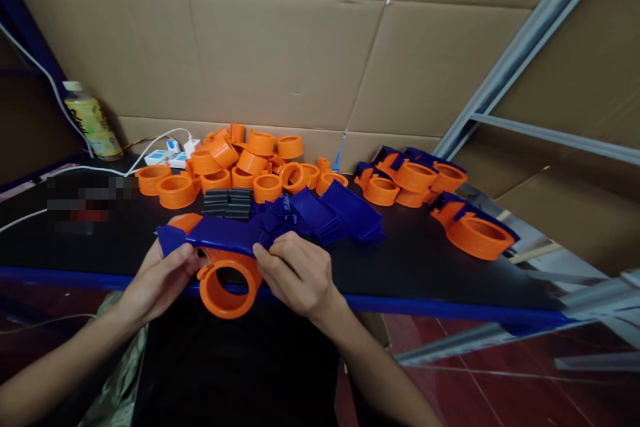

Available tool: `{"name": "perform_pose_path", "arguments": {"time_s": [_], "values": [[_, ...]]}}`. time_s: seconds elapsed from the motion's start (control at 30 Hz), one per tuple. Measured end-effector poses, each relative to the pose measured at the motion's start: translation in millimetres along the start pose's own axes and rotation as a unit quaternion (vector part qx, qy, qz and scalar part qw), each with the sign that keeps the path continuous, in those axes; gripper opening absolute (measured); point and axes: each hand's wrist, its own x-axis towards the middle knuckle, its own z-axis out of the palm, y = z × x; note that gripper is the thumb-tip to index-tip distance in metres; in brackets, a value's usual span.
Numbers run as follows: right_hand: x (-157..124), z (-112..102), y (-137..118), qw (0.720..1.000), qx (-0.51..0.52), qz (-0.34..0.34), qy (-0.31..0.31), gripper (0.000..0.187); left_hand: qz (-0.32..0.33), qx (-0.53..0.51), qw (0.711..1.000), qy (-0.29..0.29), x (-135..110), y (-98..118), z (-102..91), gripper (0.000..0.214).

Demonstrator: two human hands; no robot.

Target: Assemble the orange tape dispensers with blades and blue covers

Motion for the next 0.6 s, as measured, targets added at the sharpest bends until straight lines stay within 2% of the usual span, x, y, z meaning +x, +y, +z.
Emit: {"name": "perform_pose_path", "arguments": {"time_s": [0.2,0.47,0.6], "values": [[-1.3,-5.5,-1.6,1.0,-0.017,0.004,-0.012,0.017,0.025,-0.006,1.0,0.008,-3.2,-3.2,2.0,0.032],[-7.7,-4.3,-3.0,1.0,0.005,0.022,0.001,0.024,0.021,-0.008,0.999,0.038,-3.3,1.0,6.1,0.034],[-7.7,-3.0,-2.5,0.999,0.016,0.029,-0.01,0.027,0.02,0.01,0.999,0.044,-2.6,-0.6,4.7,0.044]]}}
